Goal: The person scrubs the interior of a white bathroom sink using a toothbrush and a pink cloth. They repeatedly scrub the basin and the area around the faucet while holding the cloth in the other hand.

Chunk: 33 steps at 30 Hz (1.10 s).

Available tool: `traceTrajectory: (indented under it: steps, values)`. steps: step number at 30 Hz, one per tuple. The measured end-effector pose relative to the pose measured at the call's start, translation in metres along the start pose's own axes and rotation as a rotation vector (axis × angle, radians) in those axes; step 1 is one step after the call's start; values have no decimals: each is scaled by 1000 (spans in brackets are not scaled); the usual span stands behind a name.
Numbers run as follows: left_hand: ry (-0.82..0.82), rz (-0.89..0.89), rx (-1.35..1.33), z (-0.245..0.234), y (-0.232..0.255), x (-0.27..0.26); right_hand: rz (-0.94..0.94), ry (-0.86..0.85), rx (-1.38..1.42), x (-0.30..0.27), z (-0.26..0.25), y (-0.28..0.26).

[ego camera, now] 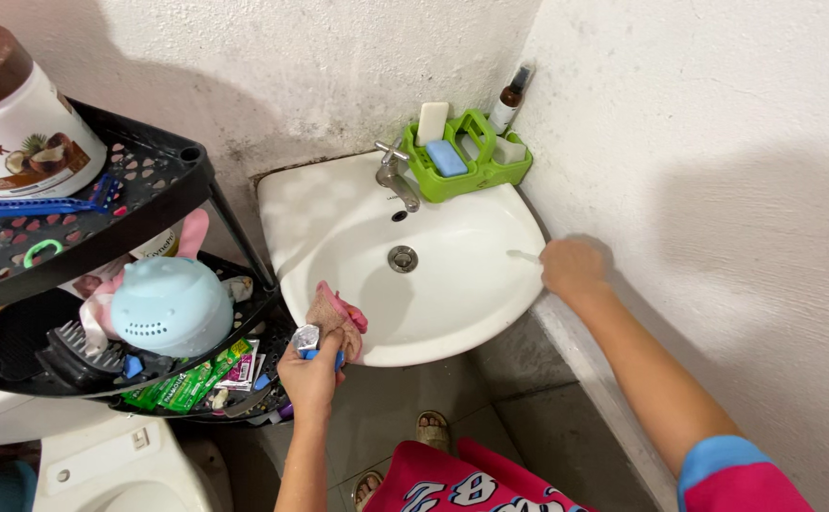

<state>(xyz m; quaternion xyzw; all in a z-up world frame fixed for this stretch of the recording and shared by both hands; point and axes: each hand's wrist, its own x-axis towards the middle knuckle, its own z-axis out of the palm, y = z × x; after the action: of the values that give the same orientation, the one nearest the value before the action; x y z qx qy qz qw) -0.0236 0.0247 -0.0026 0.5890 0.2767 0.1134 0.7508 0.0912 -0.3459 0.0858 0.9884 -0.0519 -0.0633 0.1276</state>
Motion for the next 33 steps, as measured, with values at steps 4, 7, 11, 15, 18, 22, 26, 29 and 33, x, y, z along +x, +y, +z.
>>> traceTrajectory:
  steps: [4,7,11,15,18,22,26,29,33]
  values:
    - [1,20,3,0,0,1,-56,-243,82,-2,-4,-8]
    - [13,32,4,-1,-2,0,25,-278,74,-4,-10,-5]
    - [13,25,5,1,-2,0,57,8,39,0,-22,8]
    - [13,28,5,2,-4,1,-38,-155,45,6,-26,3]
    - [-46,43,49,11,-7,-4,19,-97,-40,5,-23,1]
    - [-130,15,46,33,-15,-20,-81,-33,-97,6,-23,0]
    - [-150,10,53,42,-16,-22,-32,-331,4,14,-30,7]
    - [-152,-21,61,42,-12,-18,92,-98,26,19,-34,6]
    - [-179,-56,12,41,-12,-16,-71,-136,-61,8,-26,-10]
